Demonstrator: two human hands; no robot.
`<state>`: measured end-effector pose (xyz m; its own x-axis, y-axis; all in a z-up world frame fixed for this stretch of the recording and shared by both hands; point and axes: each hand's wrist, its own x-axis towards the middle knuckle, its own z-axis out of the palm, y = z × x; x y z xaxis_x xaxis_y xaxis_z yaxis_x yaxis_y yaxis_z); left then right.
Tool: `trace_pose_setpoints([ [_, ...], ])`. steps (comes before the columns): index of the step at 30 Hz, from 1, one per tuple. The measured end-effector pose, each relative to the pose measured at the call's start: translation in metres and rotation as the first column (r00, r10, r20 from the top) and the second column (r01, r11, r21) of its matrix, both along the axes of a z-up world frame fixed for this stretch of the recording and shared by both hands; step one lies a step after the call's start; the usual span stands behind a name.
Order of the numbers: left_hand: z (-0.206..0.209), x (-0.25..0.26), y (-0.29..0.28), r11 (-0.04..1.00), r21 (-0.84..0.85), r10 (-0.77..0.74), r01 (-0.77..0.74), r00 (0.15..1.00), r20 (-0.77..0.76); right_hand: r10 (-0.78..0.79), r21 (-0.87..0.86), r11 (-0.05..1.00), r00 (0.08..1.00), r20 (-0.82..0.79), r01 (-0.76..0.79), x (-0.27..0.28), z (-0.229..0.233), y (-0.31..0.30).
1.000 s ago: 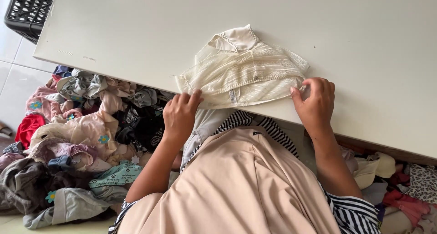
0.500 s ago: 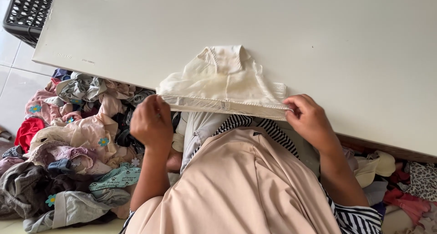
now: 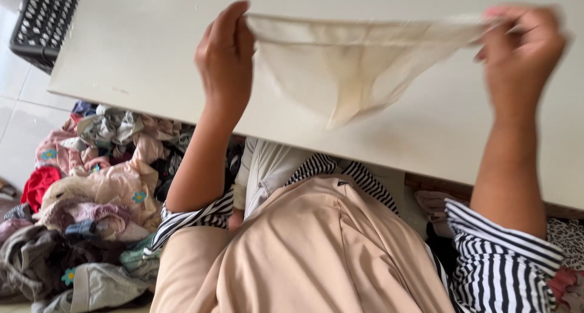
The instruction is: Folding small garments and packing them into clear plastic bags on a white table.
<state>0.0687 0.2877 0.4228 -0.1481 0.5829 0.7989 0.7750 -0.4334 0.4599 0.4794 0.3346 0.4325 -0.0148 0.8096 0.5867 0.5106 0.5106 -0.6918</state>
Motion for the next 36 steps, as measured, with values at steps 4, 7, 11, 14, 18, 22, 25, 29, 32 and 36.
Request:
trace_pose_setpoints([
  [4, 0.037, 0.022, -0.011, 0.991, -0.079, -0.096, 0.112, 0.978, 0.183, -0.027, 0.087, 0.996, 0.999, -0.028, 0.029, 0.011, 0.034, -0.014],
  [7, 0.0, 0.022, -0.021, 0.981, -0.188, -0.023, 0.057, 0.984, 0.178, 0.042, 0.249, 0.963, 0.968, 0.248, -0.105, 0.015, 0.019, -0.04],
  [11, -0.099, 0.02, -0.039, 0.889, -0.455, 0.029, 0.048, 0.987, 0.161, -0.022, 0.046, 0.999, 0.89, 0.455, 0.001, 0.014, -0.056, -0.058],
  [14, -0.152, 0.023, -0.061, 0.864, -0.5, 0.082, -0.054, 0.996, 0.035, -0.003, -0.1, 0.993, 0.845, 0.534, 0.066, 0.011, -0.105, -0.075],
  [18, -0.164, 0.024, -0.078, 0.831, -0.49, 0.185, -0.263, 0.962, -0.202, -0.069, -0.196, 0.948, 0.766, 0.639, 0.249, 0.008, -0.127, -0.093],
  [22, -0.162, 0.022, -0.084, 0.826, -0.498, 0.167, -0.265, 0.958, -0.233, -0.069, -0.198, 0.939, 0.717, 0.694, 0.282, 0.008, -0.122, -0.102],
  [25, -0.159, 0.022, -0.084, 0.806, -0.502, 0.185, -0.314, 0.939, -0.29, -0.048, -0.21, 0.938, 0.704, 0.708, 0.275, 0.011, -0.123, -0.107],
  [29, -0.142, 0.028, -0.071, 0.891, -0.279, 0.254, -0.358, 0.903, -0.347, -0.107, -0.023, 0.985, 0.722, 0.683, 0.168, 0.012, -0.127, -0.1],
  [32, -0.137, 0.037, -0.055, 0.939, -0.214, 0.19, -0.269, 0.925, -0.33, -0.129, 0.14, 0.989, 0.755, 0.643, 0.05, -0.011, -0.117, -0.093],
  [36, -0.114, 0.046, -0.052, 0.916, -0.401, -0.124, 0.013, 0.96, -0.251, -0.054, 0.168, 0.983, 0.761, 0.647, -0.073, -0.048, -0.108, -0.084],
])
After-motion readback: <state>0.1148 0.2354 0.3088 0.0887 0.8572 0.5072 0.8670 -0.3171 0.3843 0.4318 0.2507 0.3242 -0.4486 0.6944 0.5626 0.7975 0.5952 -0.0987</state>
